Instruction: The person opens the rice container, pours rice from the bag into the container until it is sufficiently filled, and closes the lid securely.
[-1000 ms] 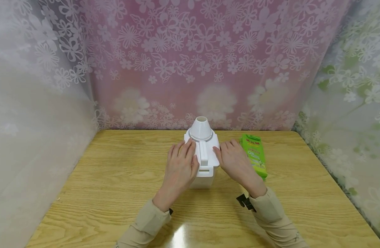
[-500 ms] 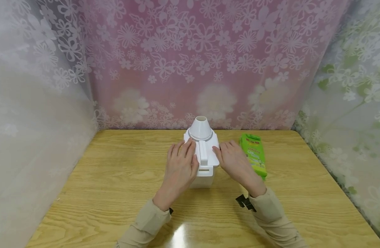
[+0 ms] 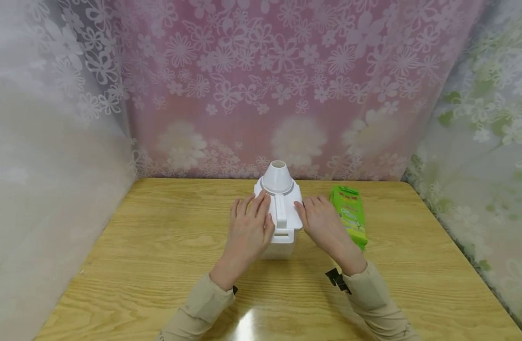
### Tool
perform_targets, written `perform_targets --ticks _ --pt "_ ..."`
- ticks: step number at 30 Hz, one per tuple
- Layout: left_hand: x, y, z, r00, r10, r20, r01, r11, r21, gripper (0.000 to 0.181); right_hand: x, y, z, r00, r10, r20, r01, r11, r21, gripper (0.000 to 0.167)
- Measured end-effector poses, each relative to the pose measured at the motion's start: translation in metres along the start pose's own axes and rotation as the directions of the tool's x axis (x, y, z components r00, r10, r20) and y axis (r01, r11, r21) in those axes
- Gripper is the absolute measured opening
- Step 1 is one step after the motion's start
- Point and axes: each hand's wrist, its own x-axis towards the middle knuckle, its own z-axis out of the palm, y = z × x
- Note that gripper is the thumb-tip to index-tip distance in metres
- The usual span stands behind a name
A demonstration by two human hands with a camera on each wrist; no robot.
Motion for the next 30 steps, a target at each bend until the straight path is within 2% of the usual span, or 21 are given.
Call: perform_targets --ticks 4,9,18,22,25,30 --pt "0.001 0.001 0.000 1.000 -0.006 0.008 0.006 1.000 -0.010 0.047 0.001 0.003 -0.001 0.997 0.059 0.042 -0.060 0.998 0.028 0.034" --pt "0.000 0.002 0.000 0.999 -0.027 0.038 0.027 0.999 -0.017 0.045 -0.001 0.005 -0.004 0.992 0.120 0.047 -0.121 0.992 0.037 0.036" --pt "-0.001 0.002 -0.003 0.997 -0.061 0.057 0.065 0.996 -0.060 0.041 0.005 0.011 0.003 0.988 0.130 -0.077 -0.124 0.989 0.078 0.033" --pt "0.000 0.005 -0.006 0.999 -0.049 0.001 0.049 0.996 -0.080 0.038 0.012 0.020 0.007 0.993 0.101 -0.068 -0.095 0.992 0.084 0.035" --pt "0.000 0.009 -0.006 0.998 -0.020 -0.063 0.016 0.998 -0.061 0.045 0.020 0.026 0.010 0.996 0.083 -0.040 -0.079 0.992 0.098 0.037" --pt "-0.002 0.016 -0.005 0.993 0.017 -0.121 -0.015 1.000 0.018 0.046 0.031 0.029 0.011 0.994 0.093 0.064 -0.102 0.982 0.161 0.041"
